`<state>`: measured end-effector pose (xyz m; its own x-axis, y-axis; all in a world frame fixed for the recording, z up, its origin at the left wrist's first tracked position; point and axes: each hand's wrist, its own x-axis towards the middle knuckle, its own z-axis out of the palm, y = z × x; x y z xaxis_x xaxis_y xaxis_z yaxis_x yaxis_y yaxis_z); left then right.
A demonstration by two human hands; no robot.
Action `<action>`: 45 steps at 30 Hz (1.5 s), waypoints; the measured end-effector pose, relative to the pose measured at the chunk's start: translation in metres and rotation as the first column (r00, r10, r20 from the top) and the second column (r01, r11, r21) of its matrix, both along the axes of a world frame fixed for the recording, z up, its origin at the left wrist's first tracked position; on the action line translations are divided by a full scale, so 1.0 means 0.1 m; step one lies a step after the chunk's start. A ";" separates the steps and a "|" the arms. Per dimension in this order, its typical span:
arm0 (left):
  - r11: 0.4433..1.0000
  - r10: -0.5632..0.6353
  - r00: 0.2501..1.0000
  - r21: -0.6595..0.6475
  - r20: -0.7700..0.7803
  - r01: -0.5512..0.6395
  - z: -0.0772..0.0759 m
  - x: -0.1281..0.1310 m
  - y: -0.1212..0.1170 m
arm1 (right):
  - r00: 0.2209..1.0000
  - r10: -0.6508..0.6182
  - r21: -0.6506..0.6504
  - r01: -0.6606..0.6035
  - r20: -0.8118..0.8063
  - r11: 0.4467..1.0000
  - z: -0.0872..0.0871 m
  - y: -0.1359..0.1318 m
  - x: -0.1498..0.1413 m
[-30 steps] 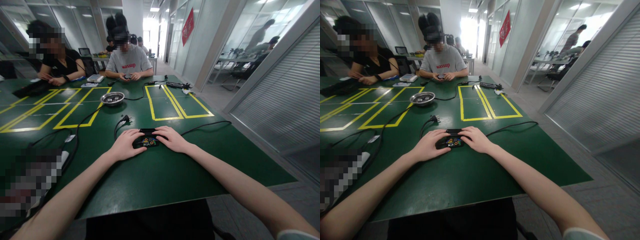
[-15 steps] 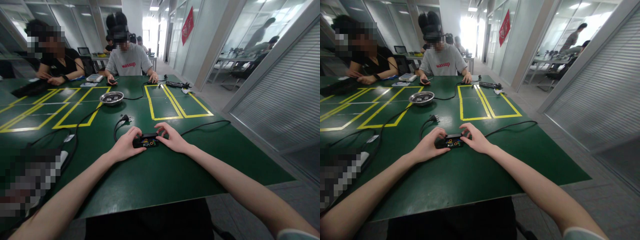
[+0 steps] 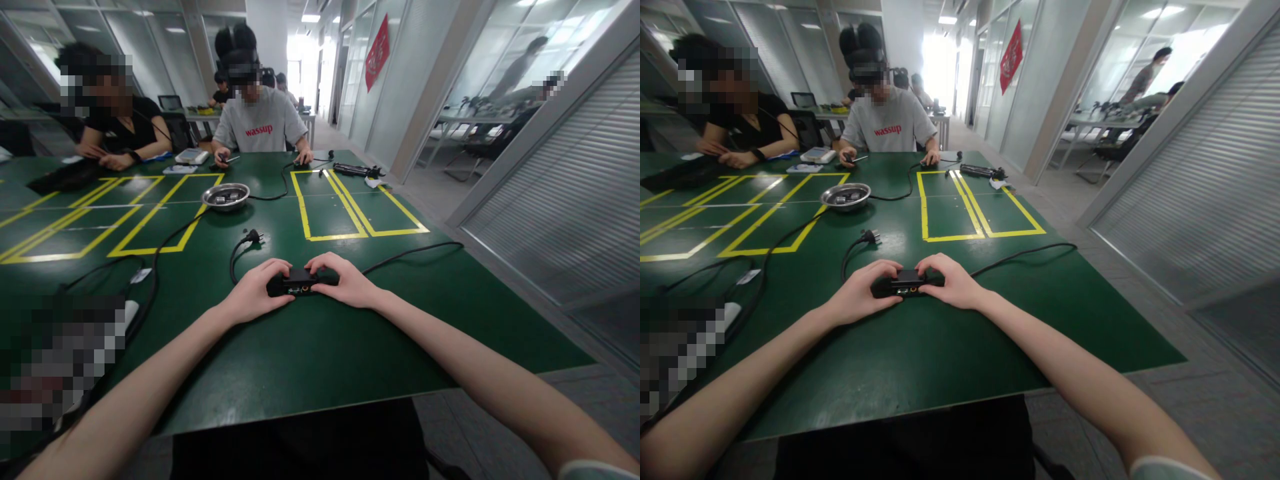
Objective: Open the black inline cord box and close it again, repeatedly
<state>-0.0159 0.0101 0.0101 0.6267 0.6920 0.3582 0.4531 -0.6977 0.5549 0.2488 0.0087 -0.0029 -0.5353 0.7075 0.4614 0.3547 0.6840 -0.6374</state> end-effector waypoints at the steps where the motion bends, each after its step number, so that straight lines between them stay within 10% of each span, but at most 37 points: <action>1: 1.000 -0.002 1.000 -0.005 -0.001 0.002 0.00 0.00 0.00 | 1.000 0.019 0.009 -0.019 -0.005 1.000 0.01 0.00 0.00; 21: 1.000 -0.007 0.992 -0.007 -0.123 0.006 0.05 0.02 -0.06 | 0.954 0.039 0.194 -0.100 0.296 0.976 -0.02 -0.03 -0.04; 31: 0.968 0.075 0.919 0.250 -0.388 0.026 0.06 0.17 -0.18 | 0.887 0.009 0.289 -0.159 0.461 0.944 0.02 -0.06 -0.05; 45: 0.951 0.057 0.928 0.303 -0.369 0.062 0.11 0.17 -0.18 | 0.896 -0.105 0.462 -0.120 0.432 0.879 0.08 -0.13 -0.08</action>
<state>0.0015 -0.0082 0.0211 0.7560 0.5851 0.2935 0.5815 -0.8062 0.1093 0.2405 -0.0044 0.0050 -0.7619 0.4632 0.4527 0.5087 0.8606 -0.0244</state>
